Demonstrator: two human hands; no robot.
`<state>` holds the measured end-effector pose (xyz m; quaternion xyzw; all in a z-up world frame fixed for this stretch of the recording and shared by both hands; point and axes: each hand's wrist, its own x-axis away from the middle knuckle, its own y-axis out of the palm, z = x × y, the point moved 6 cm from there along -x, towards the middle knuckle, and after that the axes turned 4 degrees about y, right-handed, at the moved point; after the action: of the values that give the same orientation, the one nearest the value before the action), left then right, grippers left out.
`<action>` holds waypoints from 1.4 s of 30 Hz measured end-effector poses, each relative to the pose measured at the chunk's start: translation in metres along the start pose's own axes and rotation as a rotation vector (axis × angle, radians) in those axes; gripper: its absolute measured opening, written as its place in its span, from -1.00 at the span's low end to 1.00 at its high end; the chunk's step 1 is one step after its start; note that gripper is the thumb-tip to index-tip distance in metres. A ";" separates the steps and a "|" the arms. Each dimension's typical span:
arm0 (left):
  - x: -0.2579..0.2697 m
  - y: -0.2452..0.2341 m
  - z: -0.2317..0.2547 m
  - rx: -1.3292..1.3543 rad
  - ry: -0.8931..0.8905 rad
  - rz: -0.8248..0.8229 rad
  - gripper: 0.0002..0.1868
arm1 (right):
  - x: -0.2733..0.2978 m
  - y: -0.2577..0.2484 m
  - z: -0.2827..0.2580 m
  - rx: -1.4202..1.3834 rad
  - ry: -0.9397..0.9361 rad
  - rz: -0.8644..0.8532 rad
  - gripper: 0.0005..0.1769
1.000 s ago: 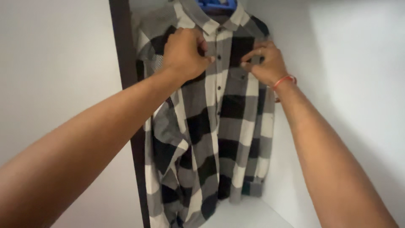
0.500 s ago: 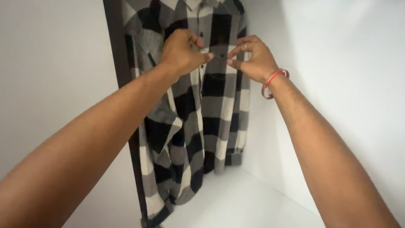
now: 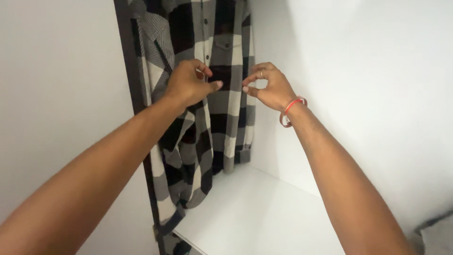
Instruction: The person buttons a checkered shirt, places it on a blue hanger, and hangs it in a wardrobe. The shirt is buttoned from top to bottom, then lifted and placed into a closet.
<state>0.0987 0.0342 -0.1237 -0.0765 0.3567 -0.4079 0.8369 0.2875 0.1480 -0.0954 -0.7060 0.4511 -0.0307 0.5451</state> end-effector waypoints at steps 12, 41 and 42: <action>0.036 0.011 0.002 0.130 -0.009 -0.075 -0.64 | 0.070 -0.029 0.005 0.045 0.110 0.035 -0.86; 0.137 0.070 0.026 0.256 -0.020 -0.285 -0.66 | 0.216 -0.031 0.028 -0.205 0.313 0.139 -0.84; 0.142 0.072 0.026 0.257 -0.038 -0.298 -0.66 | 0.220 -0.031 0.026 -0.217 0.309 0.140 -0.84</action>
<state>0.2198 -0.0273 -0.2111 -0.0286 0.2708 -0.5679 0.7767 0.4503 0.0198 -0.1799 -0.7143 0.5782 -0.0520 0.3908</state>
